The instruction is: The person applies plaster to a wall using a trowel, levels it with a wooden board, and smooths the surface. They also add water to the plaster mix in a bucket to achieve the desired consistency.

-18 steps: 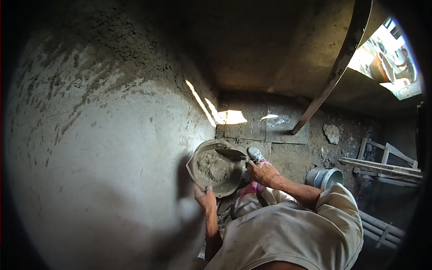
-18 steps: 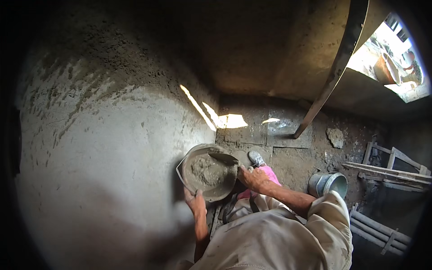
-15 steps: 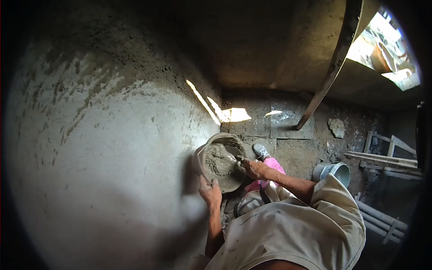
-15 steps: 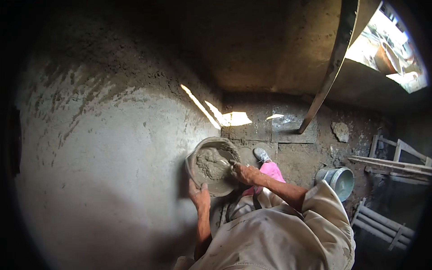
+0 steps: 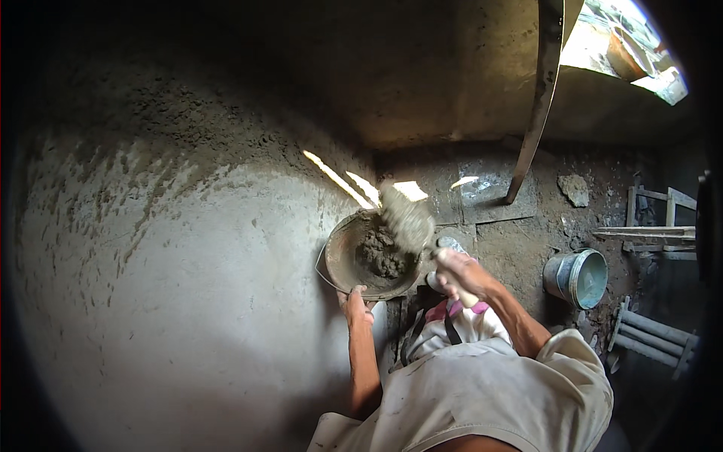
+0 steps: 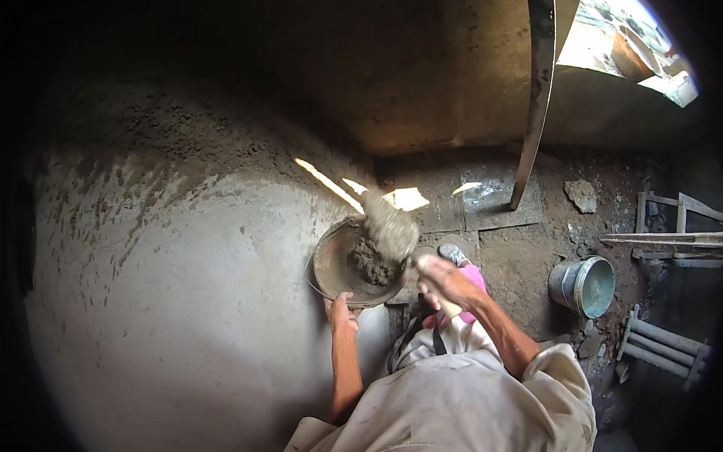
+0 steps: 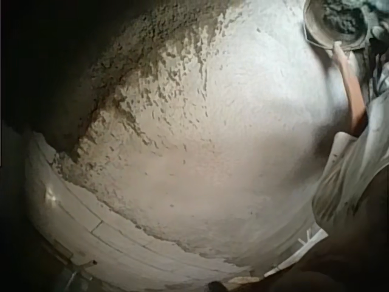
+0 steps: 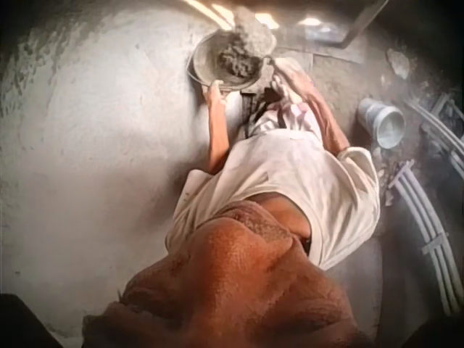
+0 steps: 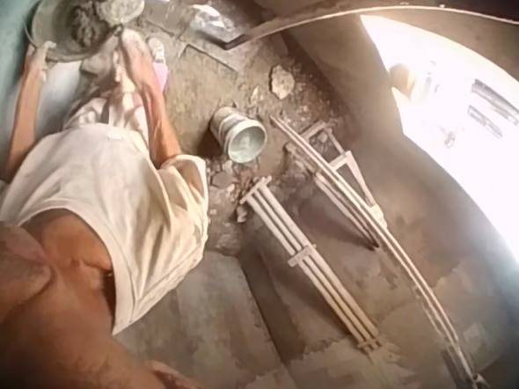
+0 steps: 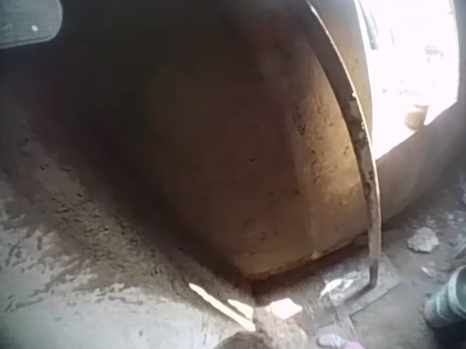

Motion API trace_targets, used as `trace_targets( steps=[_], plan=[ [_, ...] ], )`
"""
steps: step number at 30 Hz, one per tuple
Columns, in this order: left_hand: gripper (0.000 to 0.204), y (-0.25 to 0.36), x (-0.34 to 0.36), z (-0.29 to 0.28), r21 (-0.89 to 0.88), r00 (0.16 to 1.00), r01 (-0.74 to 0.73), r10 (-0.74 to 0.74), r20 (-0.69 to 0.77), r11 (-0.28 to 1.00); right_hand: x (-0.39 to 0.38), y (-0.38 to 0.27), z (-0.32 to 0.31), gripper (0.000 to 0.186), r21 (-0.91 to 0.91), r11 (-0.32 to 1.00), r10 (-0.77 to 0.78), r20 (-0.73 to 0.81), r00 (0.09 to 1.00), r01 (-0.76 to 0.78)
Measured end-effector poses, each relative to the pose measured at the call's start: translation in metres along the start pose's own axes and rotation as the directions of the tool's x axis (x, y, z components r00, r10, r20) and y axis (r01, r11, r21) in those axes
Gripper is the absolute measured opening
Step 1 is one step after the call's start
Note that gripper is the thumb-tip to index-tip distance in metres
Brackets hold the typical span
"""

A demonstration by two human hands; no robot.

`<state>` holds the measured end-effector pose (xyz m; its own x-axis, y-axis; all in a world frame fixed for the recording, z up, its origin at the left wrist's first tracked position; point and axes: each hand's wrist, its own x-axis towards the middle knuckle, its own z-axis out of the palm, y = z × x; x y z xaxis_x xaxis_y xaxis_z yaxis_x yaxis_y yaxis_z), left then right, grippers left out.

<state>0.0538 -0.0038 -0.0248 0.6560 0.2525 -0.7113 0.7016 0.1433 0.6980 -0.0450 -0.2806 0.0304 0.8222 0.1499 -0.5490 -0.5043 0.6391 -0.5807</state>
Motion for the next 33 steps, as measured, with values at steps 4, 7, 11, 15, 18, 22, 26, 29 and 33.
trace_targets(
  steps=[4,7,11,15,18,22,26,29,33],
  plan=[
    [0.071,-0.013,-0.008,-0.022,0.089,0.997,-0.033,0.039,-0.062,0.995,-0.004,-0.034,-0.012,0.023,-0.109,0.898,-0.436,-0.345,0.831,0.426],
    [0.070,-0.010,-0.046,-0.037,0.198,0.976,-0.025,0.066,-0.206,0.980,0.036,-0.050,-0.025,0.026,-0.471,0.748,-0.659,-0.606,0.445,0.467],
    [0.080,-0.009,-0.091,-0.085,0.179,0.938,-0.021,0.082,-0.336,0.984,0.137,-0.052,0.033,0.025,-0.601,0.692,-0.704,-0.684,0.192,0.399],
    [0.076,-0.052,-0.086,-0.083,0.233,0.963,-0.090,0.144,-0.229,0.968,0.292,0.016,0.168,0.038,-0.695,0.694,-0.589,-0.399,0.702,0.188],
    [0.072,-0.079,-0.086,-0.147,0.498,0.939,-0.188,0.304,-0.163,0.847,0.155,-0.026,0.379,0.056,-0.155,0.617,-0.776,0.044,0.629,0.772],
    [0.069,-0.075,-0.098,-0.129,0.266,0.937,-0.029,0.119,-0.328,0.963,0.049,-0.067,0.323,0.044,0.020,0.654,-0.679,0.455,0.576,0.756],
    [0.076,-0.072,-0.094,-0.115,0.043,0.956,-0.110,0.117,-0.270,0.993,0.030,-0.025,0.173,0.043,-0.631,0.422,-0.324,0.565,0.759,0.651],
    [0.077,-0.051,-0.097,-0.088,0.029,0.967,-0.126,0.129,-0.220,0.992,0.001,0.006,0.064,0.051,-0.949,0.197,0.173,0.279,0.945,0.245],
    [0.069,-0.043,-0.083,-0.083,0.264,0.939,-0.319,0.342,-0.046,0.910,-0.006,0.052,0.027,0.049,-0.986,-0.166,0.221,-0.007,0.975,0.031]
  ],
)
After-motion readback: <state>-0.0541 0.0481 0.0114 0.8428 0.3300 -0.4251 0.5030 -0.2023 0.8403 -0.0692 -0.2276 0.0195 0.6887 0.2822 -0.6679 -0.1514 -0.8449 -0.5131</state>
